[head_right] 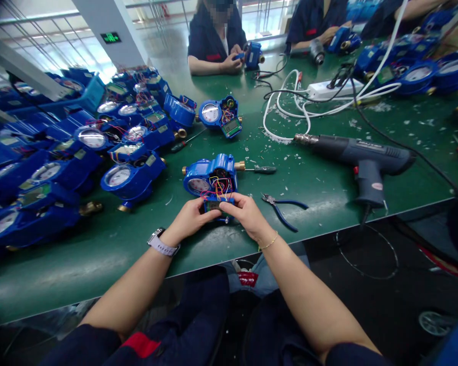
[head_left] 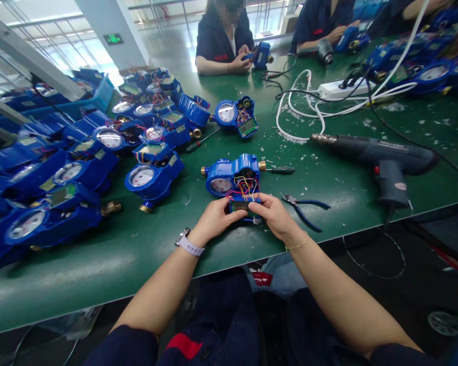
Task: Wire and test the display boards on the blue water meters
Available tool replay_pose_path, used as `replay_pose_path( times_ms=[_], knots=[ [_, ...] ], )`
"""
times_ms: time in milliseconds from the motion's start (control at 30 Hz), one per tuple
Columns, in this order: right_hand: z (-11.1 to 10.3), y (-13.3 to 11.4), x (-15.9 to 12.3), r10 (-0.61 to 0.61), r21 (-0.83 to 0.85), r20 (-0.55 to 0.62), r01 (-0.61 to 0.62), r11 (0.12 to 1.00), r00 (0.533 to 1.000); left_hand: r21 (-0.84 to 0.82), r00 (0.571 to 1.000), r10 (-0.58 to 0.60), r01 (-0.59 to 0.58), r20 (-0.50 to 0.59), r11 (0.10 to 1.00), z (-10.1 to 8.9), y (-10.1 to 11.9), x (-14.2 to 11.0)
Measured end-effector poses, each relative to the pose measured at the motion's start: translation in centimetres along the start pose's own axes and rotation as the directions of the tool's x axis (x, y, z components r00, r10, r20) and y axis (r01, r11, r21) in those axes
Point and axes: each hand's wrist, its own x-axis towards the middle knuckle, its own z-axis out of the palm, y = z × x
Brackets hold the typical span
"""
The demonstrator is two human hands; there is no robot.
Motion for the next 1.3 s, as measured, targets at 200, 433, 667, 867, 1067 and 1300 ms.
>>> replay_pose_path(
  times_ms=[200, 433, 667, 867, 1067, 1300],
  knots=[
    [0.4, 0.0, 0.8, -0.004, -0.045, -0.096, 0.0, 0.999, 0.995, 0.019, 0.989, 0.124, -0.123, -0.079, 0.992, -0.1, -0.5, 0.2],
    [0.2, 0.1, 0.5, 0.044, -0.03, -0.093, -0.047, 0.998, 0.995, 0.0, 0.977, 0.212, -0.212, -0.027, 0.977, -0.8, -0.7, 0.1],
    [0.1, -0.1, 0.0, 0.099, -0.006, -0.024, -0.099, 0.995, 0.995, -0.11, 0.977, 0.202, -0.195, 0.061, 0.975, -1.7, -0.1, -0.1],
    [-0.1, -0.3, -0.1, 0.175, 0.037, -0.002, -0.175, 0.984, 0.985, -0.156, 0.982, 0.16, -0.144, 0.099, 0.977, -2.0, 0.0, -0.2],
    [-0.1, -1.0, -0.9, 0.123, -0.001, 0.106, -0.123, 0.992, 0.987, -0.142, 0.984, 0.16, -0.148, 0.076, 0.979, -2.0, -0.3, -0.2],
    [-0.1, -0.3, -1.0, 0.093, -0.01, 0.07, -0.092, 0.996, 0.993, -0.152, 0.981, 0.174, -0.16, 0.09, 0.975, -1.8, -0.5, -0.2]
  ],
)
